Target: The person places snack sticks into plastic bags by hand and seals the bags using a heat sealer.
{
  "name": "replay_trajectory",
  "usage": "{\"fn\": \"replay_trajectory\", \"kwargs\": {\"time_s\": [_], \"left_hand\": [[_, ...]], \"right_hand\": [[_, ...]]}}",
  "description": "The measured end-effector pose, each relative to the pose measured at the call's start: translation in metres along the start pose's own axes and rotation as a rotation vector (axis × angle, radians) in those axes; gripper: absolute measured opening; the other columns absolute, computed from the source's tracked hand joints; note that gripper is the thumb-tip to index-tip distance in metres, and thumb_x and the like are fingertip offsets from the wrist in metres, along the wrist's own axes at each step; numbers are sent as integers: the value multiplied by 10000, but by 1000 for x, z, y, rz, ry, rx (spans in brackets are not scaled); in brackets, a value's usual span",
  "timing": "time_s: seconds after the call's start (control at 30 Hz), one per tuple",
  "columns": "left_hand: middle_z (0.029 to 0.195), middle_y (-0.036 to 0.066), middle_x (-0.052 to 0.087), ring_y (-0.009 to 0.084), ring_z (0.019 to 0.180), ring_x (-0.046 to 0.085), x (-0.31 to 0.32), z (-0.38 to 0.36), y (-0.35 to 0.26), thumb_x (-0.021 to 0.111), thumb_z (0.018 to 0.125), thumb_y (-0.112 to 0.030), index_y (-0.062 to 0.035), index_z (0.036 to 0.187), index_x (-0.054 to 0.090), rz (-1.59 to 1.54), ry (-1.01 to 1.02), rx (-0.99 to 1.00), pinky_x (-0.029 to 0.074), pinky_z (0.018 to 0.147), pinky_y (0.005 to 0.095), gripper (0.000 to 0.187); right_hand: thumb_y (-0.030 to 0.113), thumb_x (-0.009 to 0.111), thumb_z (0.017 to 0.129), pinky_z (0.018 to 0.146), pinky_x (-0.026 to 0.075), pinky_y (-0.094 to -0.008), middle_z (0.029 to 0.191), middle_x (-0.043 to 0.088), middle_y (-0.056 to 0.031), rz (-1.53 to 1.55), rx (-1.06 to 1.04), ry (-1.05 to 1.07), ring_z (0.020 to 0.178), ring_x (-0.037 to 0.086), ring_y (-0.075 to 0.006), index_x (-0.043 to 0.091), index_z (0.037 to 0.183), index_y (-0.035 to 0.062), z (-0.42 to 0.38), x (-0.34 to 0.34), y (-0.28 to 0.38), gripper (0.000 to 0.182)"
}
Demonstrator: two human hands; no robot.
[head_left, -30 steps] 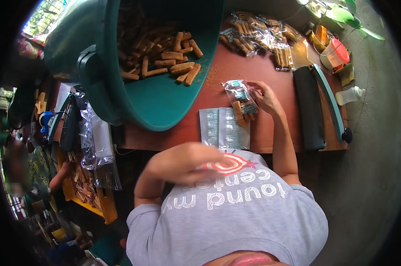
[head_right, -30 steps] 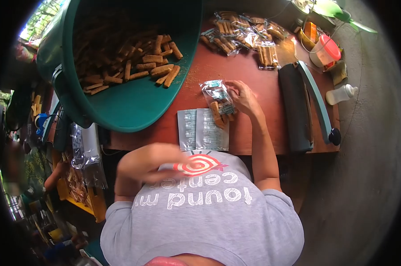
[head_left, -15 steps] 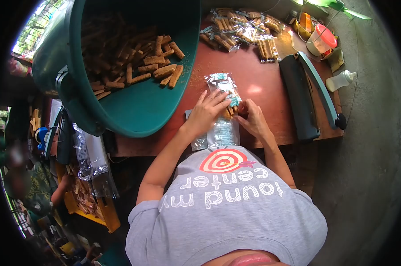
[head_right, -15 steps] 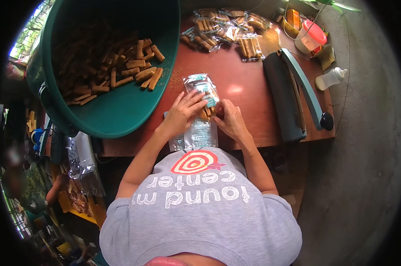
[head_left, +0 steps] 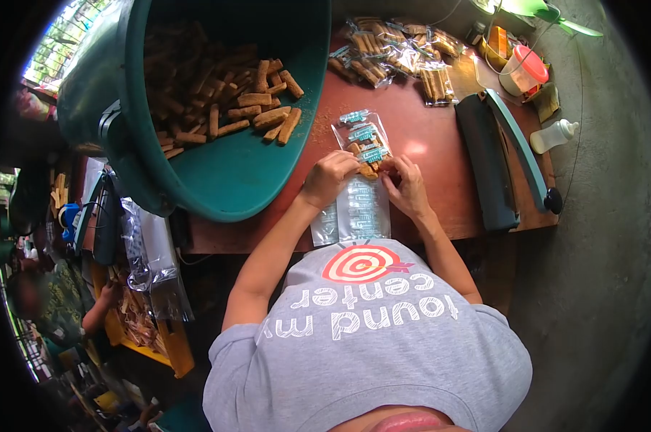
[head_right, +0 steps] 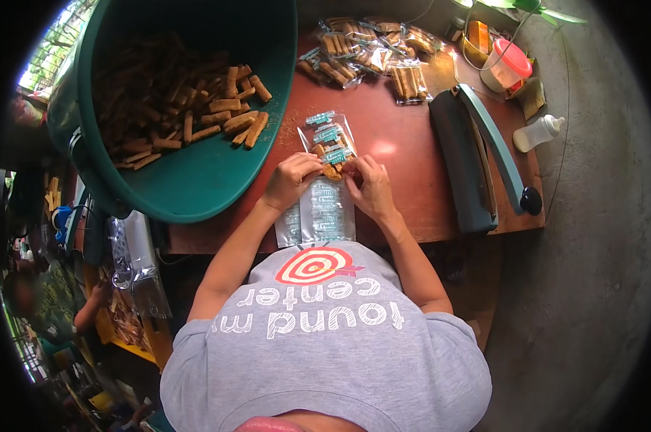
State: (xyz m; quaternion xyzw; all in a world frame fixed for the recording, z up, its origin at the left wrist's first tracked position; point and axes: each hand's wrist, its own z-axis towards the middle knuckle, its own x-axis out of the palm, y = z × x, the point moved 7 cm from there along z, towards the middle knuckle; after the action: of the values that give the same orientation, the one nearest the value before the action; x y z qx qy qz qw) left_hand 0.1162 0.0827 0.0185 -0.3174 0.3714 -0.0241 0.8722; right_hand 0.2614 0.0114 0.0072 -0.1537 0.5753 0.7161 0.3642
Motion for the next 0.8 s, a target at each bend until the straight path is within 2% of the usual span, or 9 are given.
{"fn": "replay_trajectory", "kwargs": {"time_s": [0.07,0.3,0.37,0.47,0.53,0.6,0.67,0.73,0.8], "left_hand": [[904,117,660,276,930,624,1,2,3,682,708,-13,-17,826,644,-24,67,-51,501,818,347,125],[977,130,661,248,981,622,-5,19,-2,662,764,-34,1,838,623,-210,14,-62,493,821,327,90],[1019,132,659,194,1008,612,3,21,8,619,823,-58,8,860,594,-398,93,-316,484,836,302,80],[1050,126,650,162,997,600,1,28,14,576,867,-86,-1,879,566,-567,57,-412,481,835,288,86],[1089,113,633,134,973,588,-5,35,12,550,899,-115,-4,883,544,-542,21,-360,485,817,271,112],[1011,75,633,82,878,582,-6,37,18,535,917,-127,-21,908,536,-956,-80,-527,486,762,235,107],[905,27,609,39,779,552,-11,42,12,524,929,-144,-41,952,521,-994,-49,-546,479,695,206,105],[840,3,576,45,715,541,-2,41,7,526,928,-159,-65,992,515,-1475,-66,-685,474,649,210,115],[883,16,592,77,776,574,0,40,6,523,928,-164,-70,1006,510,-1539,-51,-697,491,684,226,123]], "right_hand": [[52,656,724,727,420,-324,859,580,-62,-40,-113,21,768,598,-183,584,927,65,2,-5,15,216],[27,668,718,766,458,-345,950,560,-109,204,-86,23,801,591,-230,564,1032,48,5,2,4,331],[24,683,714,722,471,-337,955,564,-105,281,-76,35,792,590,-239,565,1045,45,9,5,4,352],[65,700,716,789,447,-349,983,565,-97,130,-187,-80,827,579,-234,569,1055,63,20,-7,13,364],[87,707,714,832,422,-358,1005,563,-89,29,-248,-120,853,572,-227,571,1075,84,27,-20,29,387],[110,715,712,874,398,-367,1028,562,-81,-72,-309,-161,880,564,-220,572,1096,104,34,-37,52,410],[160,734,699,946,333,-378,1067,558,-66,-233,-415,-192,927,549,-209,565,1144,145,39,-51,81,477],[144,746,687,897,398,-358,1082,551,-71,-230,-462,-187,927,562,-223,550,1176,135,45,-56,88,527],[110,743,694,821,462,-338,1061,554,-86,217,-320,8,936,574,-242,538,1168,90,53,-49,80,516]]}}
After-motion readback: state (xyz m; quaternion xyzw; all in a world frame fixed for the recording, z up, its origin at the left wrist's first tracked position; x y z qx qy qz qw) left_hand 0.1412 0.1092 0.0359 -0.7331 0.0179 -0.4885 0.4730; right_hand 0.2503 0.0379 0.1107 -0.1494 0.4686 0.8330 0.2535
